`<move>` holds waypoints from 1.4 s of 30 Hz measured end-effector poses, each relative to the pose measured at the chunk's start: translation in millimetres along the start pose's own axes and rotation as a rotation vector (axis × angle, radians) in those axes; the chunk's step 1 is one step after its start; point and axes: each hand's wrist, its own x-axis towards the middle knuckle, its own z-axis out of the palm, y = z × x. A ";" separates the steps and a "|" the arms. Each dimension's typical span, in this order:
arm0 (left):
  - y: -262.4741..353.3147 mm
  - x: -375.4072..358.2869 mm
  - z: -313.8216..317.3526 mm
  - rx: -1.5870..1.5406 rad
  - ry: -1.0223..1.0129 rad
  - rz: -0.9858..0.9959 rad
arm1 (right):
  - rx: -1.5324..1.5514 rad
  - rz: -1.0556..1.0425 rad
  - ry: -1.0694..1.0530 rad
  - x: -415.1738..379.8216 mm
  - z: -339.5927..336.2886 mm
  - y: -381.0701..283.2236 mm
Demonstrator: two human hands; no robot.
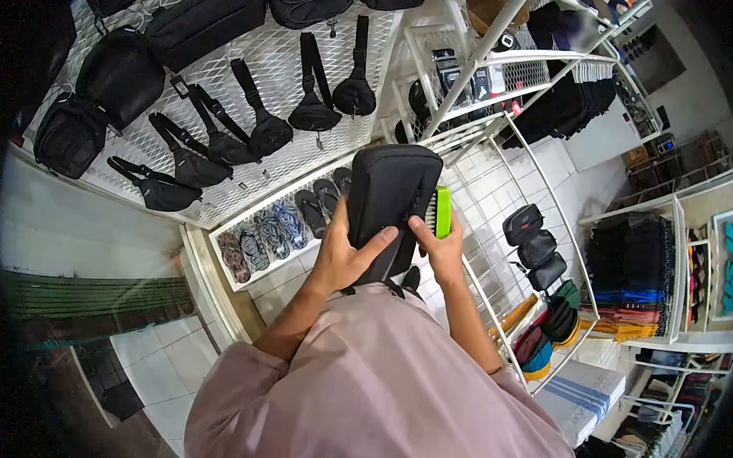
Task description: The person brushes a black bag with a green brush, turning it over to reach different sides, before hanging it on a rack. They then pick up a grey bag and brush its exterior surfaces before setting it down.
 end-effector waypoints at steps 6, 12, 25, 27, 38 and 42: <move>-26.0 -4.6 -1.5 -0.900 -0.176 -0.493 | 0.318 0.332 -0.066 -5.6 -5.6 29.5; -29.9 -4.2 20.3 -0.967 -0.049 -0.629 | 0.117 0.226 -0.107 -4.2 -9.4 44.8; -77.3 39.6 53.6 -0.824 -0.213 -0.599 | -0.164 -0.580 -0.043 39.9 -54.1 -60.4; -77.5 48.7 57.5 -0.809 -0.243 -0.553 | -0.284 -0.794 -0.116 52.3 -71.7 -77.0; -49.7 61.5 98.8 -0.791 -0.223 -0.395 | -0.573 -1.048 -0.212 78.2 -116.7 -83.9; -41.9 60.7 106.0 -0.644 -0.247 -0.425 | -0.567 -0.992 -0.222 102.5 -127.5 -80.1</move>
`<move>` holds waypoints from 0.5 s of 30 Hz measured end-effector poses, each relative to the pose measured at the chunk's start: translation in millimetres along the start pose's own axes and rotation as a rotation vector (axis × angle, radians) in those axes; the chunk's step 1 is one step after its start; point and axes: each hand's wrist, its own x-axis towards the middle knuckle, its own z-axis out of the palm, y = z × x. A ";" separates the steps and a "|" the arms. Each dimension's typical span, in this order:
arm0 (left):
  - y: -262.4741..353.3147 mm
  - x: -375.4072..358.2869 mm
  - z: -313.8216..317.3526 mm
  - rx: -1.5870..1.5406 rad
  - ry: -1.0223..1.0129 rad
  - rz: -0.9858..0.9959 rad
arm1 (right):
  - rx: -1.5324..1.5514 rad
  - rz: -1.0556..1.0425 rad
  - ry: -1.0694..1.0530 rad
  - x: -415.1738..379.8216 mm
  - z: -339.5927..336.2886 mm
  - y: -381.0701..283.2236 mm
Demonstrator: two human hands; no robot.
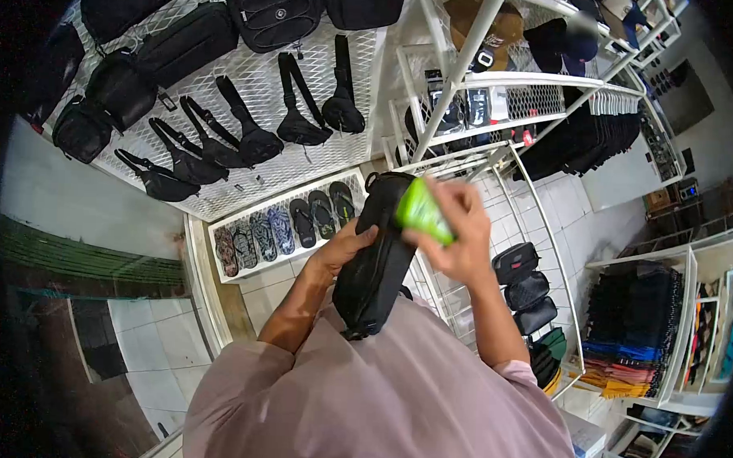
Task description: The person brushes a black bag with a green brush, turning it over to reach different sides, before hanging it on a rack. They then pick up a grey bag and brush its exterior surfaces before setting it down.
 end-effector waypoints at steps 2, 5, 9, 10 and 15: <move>1.6 -2.9 13.0 -0.054 -0.023 -0.058 | -0.051 0.160 0.089 11.7 -3.8 7.1; -10.6 0.0 16.0 -0.152 -0.024 -0.026 | -0.071 0.063 -0.046 -4.8 -9.0 -15.5; 3.8 -0.3 22.2 -0.364 -0.019 -0.168 | 0.038 -0.098 -0.312 -26.5 -20.0 -25.7; 4.3 0.2 25.7 -0.330 0.002 -0.178 | 0.021 0.017 -0.196 -23.7 -18.6 -13.7; 8.4 2.5 39.0 -0.483 0.030 -0.267 | -0.008 0.270 0.094 -21.7 -10.1 6.7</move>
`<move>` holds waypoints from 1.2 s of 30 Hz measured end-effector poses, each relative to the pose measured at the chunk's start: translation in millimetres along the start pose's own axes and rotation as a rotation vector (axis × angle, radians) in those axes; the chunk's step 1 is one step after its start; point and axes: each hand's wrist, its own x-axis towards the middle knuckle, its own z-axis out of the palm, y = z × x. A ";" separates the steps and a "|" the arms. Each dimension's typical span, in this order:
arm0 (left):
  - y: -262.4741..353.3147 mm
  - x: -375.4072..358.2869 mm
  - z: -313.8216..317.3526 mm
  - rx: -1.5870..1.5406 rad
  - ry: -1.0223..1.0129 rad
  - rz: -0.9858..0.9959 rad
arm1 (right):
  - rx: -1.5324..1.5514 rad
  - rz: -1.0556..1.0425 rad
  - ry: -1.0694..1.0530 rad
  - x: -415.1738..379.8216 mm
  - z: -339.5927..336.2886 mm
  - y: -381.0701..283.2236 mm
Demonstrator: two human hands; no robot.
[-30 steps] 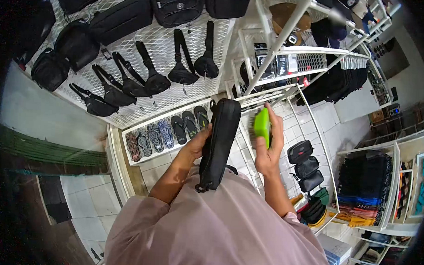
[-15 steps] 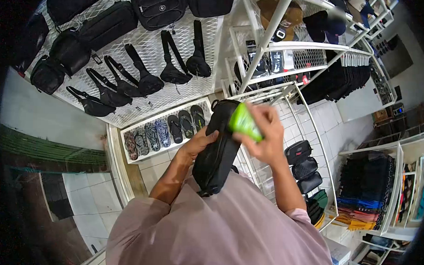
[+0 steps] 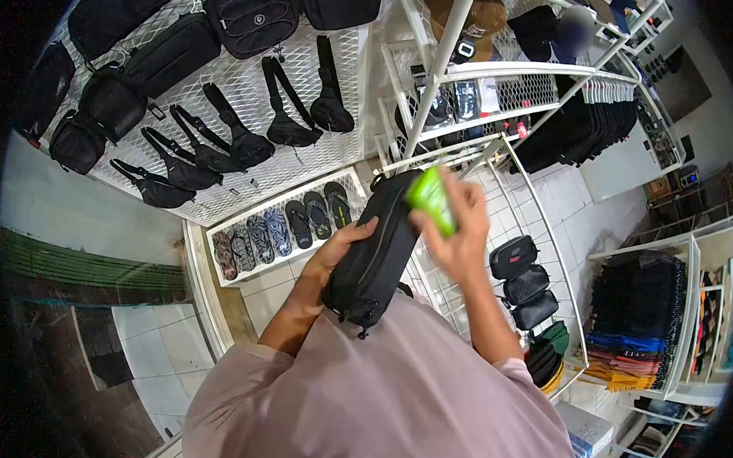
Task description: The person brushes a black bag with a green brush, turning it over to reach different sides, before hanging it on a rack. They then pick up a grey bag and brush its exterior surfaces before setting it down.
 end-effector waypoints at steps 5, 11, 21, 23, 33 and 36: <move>6.6 -28.1 68.8 -0.043 0.190 0.074 | 0.065 -0.404 -0.273 -24.4 -9.2 -29.4; 6.1 3.3 -5.4 0.221 -0.029 -0.015 | 0.001 0.018 0.158 3.6 -1.6 27.8; 16.1 -4.2 0.1 0.401 0.001 -0.023 | -0.017 0.019 0.126 2.9 -10.7 19.9; 11.2 -3.5 -5.9 0.344 -0.022 -0.011 | -0.025 0.071 0.127 -5.6 -11.2 13.9; 5.9 5.1 -4.3 0.258 -0.084 -0.048 | -0.141 0.096 0.200 -20.5 -10.3 26.3; 6.7 10.3 1.0 0.142 -0.088 -0.118 | -0.004 -0.162 -0.001 -34.8 -11.9 -10.7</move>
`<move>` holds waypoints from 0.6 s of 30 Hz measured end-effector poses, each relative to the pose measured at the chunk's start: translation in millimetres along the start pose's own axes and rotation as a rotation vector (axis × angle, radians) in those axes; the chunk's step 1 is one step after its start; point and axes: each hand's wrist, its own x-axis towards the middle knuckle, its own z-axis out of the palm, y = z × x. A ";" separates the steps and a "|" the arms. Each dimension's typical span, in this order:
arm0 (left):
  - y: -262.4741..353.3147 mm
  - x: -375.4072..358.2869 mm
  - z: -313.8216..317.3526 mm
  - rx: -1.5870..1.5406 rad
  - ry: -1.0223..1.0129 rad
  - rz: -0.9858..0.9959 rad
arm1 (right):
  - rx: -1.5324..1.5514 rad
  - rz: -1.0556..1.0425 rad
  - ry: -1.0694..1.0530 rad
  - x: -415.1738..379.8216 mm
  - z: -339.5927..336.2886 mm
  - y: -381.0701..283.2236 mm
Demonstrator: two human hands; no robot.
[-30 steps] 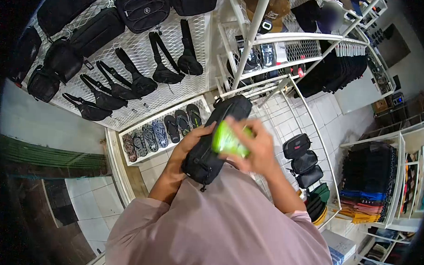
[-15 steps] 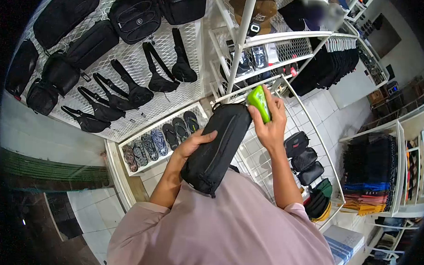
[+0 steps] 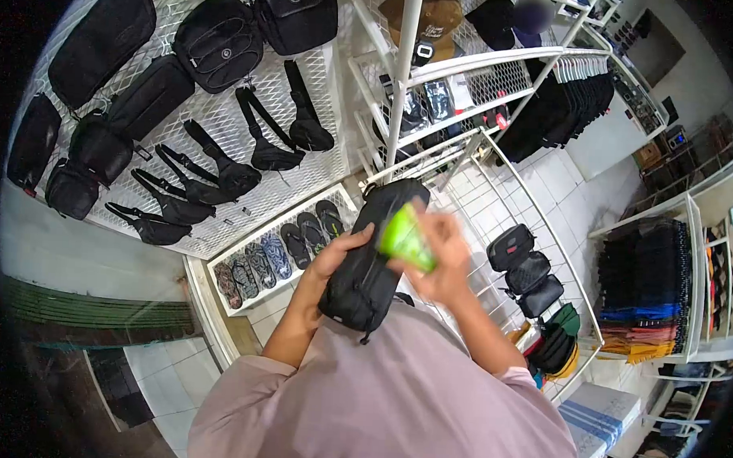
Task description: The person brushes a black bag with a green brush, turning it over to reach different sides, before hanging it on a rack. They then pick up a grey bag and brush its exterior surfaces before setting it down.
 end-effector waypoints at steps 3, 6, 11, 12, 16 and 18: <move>3.6 0.5 14.7 -0.065 0.109 0.018 | 0.118 -0.094 -0.145 -13.0 -2.9 -19.8; -1.8 3.0 3.9 0.171 0.130 0.050 | -0.046 0.048 0.086 -7.5 5.0 40.0; -11.4 4.8 4.8 0.097 0.173 0.013 | 0.006 0.260 0.085 -10.8 -3.6 9.6; -7.4 1.3 15.1 0.006 0.157 -0.001 | 0.061 0.064 -0.008 -18.4 -4.6 -9.2; -3.8 5.5 -4.8 -0.121 -0.017 -0.008 | 0.084 -0.089 -0.211 -15.1 -17.2 -26.6; -10.2 4.9 -9.9 0.016 -0.013 0.048 | 0.012 0.042 0.022 -10.6 -6.3 19.9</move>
